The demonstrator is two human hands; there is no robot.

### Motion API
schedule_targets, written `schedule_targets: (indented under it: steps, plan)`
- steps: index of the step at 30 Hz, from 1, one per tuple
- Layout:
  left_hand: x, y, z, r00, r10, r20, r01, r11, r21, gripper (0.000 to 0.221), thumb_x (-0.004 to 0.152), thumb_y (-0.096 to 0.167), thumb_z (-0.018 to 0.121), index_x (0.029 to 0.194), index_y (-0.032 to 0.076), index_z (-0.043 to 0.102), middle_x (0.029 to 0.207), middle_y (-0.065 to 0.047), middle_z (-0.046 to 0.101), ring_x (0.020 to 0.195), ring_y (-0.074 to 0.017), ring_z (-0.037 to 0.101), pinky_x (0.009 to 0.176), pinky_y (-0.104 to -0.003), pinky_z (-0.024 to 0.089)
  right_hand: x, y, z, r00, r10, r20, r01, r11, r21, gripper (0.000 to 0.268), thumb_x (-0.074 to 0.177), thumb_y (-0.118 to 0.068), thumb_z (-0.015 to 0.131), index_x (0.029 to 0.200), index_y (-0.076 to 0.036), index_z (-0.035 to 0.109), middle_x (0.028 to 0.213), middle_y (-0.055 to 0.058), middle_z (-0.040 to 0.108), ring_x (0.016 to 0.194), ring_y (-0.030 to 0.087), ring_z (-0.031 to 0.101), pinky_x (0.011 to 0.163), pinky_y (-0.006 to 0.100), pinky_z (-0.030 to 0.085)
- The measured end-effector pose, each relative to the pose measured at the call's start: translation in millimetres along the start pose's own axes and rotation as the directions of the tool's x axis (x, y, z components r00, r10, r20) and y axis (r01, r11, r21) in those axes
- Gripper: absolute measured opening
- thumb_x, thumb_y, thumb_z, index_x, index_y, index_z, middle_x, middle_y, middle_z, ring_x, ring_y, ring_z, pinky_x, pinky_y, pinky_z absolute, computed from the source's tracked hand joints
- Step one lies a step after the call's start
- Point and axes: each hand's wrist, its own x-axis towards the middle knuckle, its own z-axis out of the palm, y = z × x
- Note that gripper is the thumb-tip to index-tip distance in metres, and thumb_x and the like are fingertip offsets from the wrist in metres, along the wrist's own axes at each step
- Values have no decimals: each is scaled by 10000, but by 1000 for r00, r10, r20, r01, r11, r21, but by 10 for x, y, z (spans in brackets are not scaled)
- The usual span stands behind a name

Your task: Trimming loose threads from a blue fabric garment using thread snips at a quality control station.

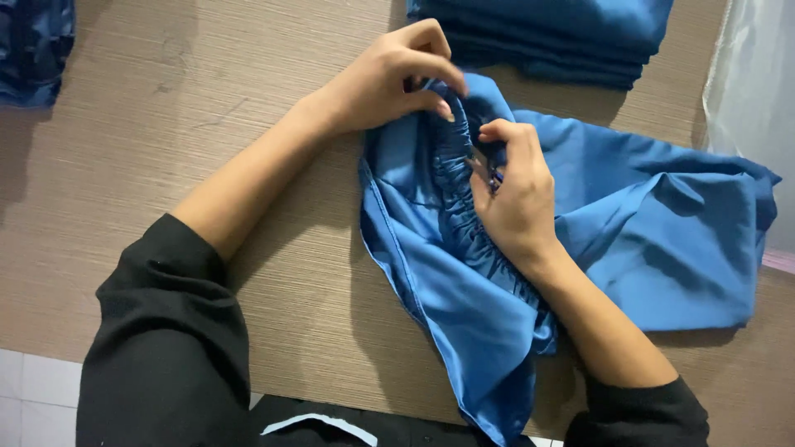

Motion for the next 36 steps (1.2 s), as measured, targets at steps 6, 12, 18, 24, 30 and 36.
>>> schedule_targets:
  steps: [6,12,18,24,30,36]
  plan:
    - [40,193,82,985,12,-175,-30,994,-101,88,979,52,871,1027,47,797,1031,-94,605,832,-176,617,680,-274,501,-95,100,72,971,-225,83,239,936,-258,491,805,111,613,1260,-70,648,1210,116,603,850,259,660,600,358,529]
    - [47,271,74,972,-22,-234,-7,993,-122,50,1025,39,759,986,8,753,992,-117,743,877,-191,718,725,-276,553,32,141,47,992,-55,116,60,997,-41,366,831,44,591,1190,-27,579,1091,133,607,946,312,634,763,410,524]
    - [88,447,23,959,-155,-237,90,960,-264,69,1065,-15,624,997,-2,628,915,-118,723,854,-188,722,757,-265,572,83,124,37,996,2,87,-5,999,33,148,947,-45,642,1079,-25,579,966,111,640,835,266,624,784,373,496]
    - [86,504,127,948,-250,-200,165,916,-365,94,1073,39,607,1004,38,544,821,-87,683,773,-140,674,726,-249,558,89,117,31,994,43,99,-48,998,44,160,947,-78,671,1072,-23,586,977,97,686,854,255,658,789,371,499]
    - [112,579,85,954,-221,-200,141,926,-350,84,1080,17,579,1012,17,529,793,-106,671,730,-176,715,717,-261,590,80,34,8,973,180,142,-179,984,-19,215,996,-236,604,1120,-61,579,1010,91,675,883,288,646,790,418,478]
    - [128,645,72,954,-225,-199,155,936,-317,102,1071,20,603,994,16,537,784,-100,672,706,-171,731,680,-247,598,7,83,114,991,111,69,-98,982,-160,195,1045,-234,597,1139,-65,567,1031,117,674,859,360,657,636,481,486]
